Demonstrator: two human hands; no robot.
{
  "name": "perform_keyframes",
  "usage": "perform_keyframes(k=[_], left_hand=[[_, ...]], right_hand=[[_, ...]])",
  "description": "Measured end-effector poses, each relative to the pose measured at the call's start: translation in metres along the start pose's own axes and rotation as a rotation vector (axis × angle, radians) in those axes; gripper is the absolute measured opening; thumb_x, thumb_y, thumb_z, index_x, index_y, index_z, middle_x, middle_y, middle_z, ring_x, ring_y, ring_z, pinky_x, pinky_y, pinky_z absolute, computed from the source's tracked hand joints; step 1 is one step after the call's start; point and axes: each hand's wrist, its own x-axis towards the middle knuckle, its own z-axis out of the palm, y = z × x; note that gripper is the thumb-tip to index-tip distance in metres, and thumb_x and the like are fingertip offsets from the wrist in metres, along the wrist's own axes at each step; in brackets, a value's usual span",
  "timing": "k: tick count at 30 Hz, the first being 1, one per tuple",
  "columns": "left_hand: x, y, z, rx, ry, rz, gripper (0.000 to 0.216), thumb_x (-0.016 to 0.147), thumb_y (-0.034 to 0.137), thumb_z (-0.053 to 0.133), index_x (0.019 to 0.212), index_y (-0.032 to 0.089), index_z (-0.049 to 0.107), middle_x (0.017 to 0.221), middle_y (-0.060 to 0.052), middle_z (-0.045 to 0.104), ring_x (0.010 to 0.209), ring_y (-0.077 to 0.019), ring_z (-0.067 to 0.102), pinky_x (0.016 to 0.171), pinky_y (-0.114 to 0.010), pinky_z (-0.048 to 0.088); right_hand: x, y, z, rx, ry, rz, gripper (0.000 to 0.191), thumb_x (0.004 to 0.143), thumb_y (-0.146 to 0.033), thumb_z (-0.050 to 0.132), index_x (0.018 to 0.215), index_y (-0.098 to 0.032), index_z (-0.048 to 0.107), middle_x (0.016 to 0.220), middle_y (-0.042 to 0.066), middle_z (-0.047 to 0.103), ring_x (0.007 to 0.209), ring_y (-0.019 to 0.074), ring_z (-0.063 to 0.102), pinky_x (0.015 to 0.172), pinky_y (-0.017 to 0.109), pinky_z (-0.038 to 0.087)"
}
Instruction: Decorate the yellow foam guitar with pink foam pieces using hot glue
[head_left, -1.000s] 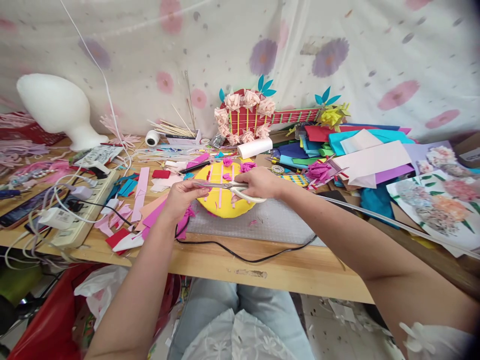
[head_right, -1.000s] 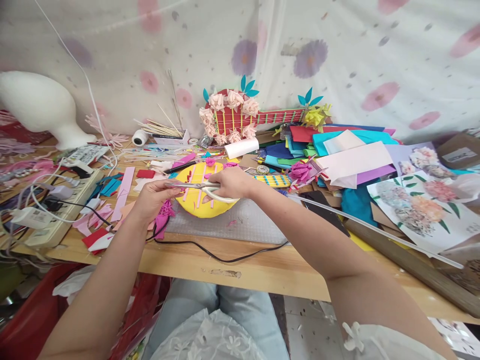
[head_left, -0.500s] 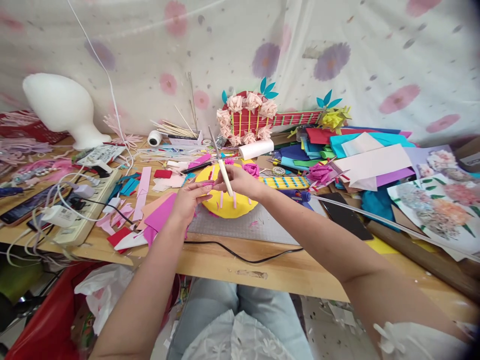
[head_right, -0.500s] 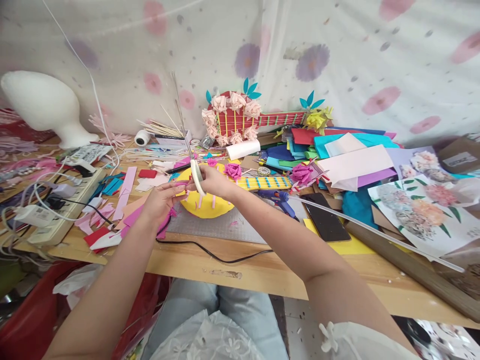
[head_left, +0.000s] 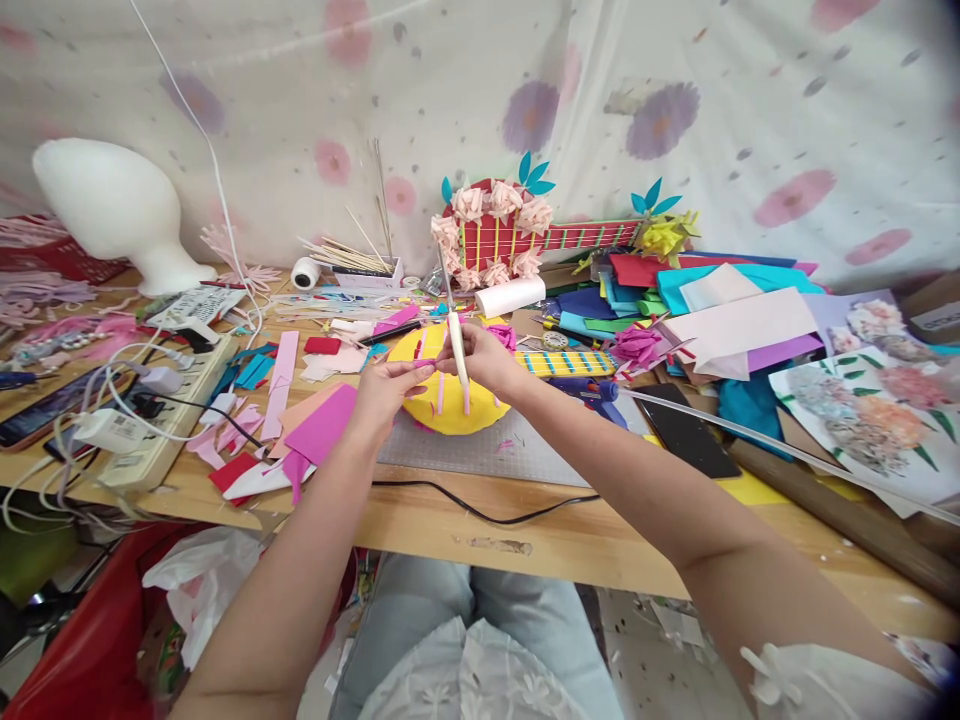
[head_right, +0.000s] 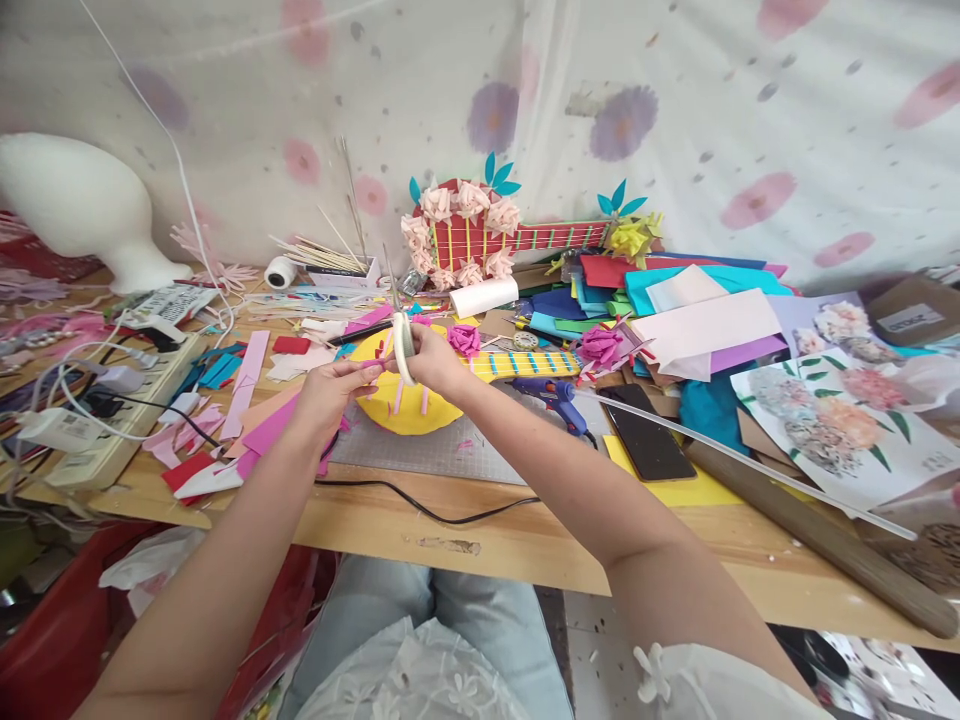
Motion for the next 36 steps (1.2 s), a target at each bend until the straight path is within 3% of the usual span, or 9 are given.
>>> perform_keyframes(k=[3, 9, 15, 19, 22, 28, 36], left_hand=[[0.003, 0.002, 0.004, 0.023, -0.038, -0.028, 0.037, 0.036, 0.034, 0.088, 0.063, 0.015, 0.073, 0.075, -0.006, 0.071, 0.075, -0.0164, 0.063, 0.064, -0.027, 0.053], [0.007, 0.003, 0.006, 0.011, -0.216, -0.153, 0.037, 0.04, 0.031, 0.089, 0.069, 0.014, 0.073, 0.084, -0.008, 0.071, 0.087, -0.0205, 0.065, 0.067, -0.029, 0.056], [0.006, 0.002, 0.018, -0.048, -0.158, -0.126, 0.041, 0.041, 0.036, 0.088, 0.072, 0.014, 0.074, 0.087, -0.009, 0.072, 0.093, -0.0211, 0.063, 0.067, -0.027, 0.054], [0.007, 0.001, 0.022, -0.029, -0.12, -0.085, 0.039, 0.037, 0.038, 0.088, 0.065, 0.015, 0.073, 0.084, -0.009, 0.073, 0.088, -0.0203, 0.064, 0.068, -0.028, 0.054], [0.007, -0.002, 0.019, 0.007, -0.109, -0.021, 0.039, 0.038, 0.04, 0.087, 0.065, 0.016, 0.073, 0.081, -0.008, 0.073, 0.083, -0.019, 0.064, 0.07, -0.03, 0.054], [0.011, -0.005, 0.007, 0.111, -0.158, 0.145, 0.036, 0.049, 0.043, 0.084, 0.071, 0.016, 0.074, 0.083, -0.007, 0.073, 0.081, -0.019, 0.064, 0.073, -0.031, 0.053], [0.017, -0.009, 0.002, 0.156, -0.151, 0.249, 0.026, 0.053, 0.036, 0.08, 0.069, 0.017, 0.073, 0.081, -0.005, 0.072, 0.078, -0.0177, 0.063, 0.071, -0.029, 0.051]], right_hand=[[0.0, 0.0, -0.006, 0.048, 0.018, 0.023, 0.044, 0.047, -0.016, 0.08, 0.074, -0.021, 0.046, 0.065, -0.005, 0.06, 0.069, 0.0144, 0.062, 0.07, 0.03, 0.05], [-0.002, 0.005, -0.022, 0.102, 0.076, 0.1, 0.041, 0.044, -0.018, 0.082, 0.069, -0.018, 0.05, 0.059, -0.005, 0.058, 0.056, 0.0098, 0.054, 0.055, 0.024, 0.042], [-0.006, 0.006, -0.024, 0.116, 0.105, 0.153, 0.042, 0.044, -0.021, 0.083, 0.067, -0.018, 0.049, 0.056, -0.005, 0.054, 0.052, 0.0084, 0.049, 0.05, 0.023, 0.037], [-0.008, 0.007, -0.025, 0.04, 0.083, 0.127, 0.049, 0.044, -0.034, 0.084, 0.071, -0.019, 0.046, 0.063, -0.004, 0.054, 0.056, 0.0095, 0.048, 0.053, 0.024, 0.037], [-0.011, 0.007, -0.036, -0.214, 0.019, -0.005, 0.052, 0.051, -0.051, 0.078, 0.073, -0.02, 0.043, 0.066, -0.005, 0.049, 0.06, 0.0101, 0.046, 0.057, 0.025, 0.036], [-0.028, -0.003, -0.065, -1.156, -0.118, -0.207, 0.048, 0.073, -0.067, 0.056, 0.08, -0.02, 0.05, 0.074, 0.001, 0.056, 0.066, 0.0148, 0.048, 0.06, 0.026, 0.026], [-0.039, -0.01, -0.07, -1.416, -0.176, -0.238, 0.056, 0.076, -0.074, 0.046, 0.087, -0.02, 0.057, 0.078, 0.006, 0.066, 0.069, 0.0195, 0.056, 0.057, 0.026, 0.021]])
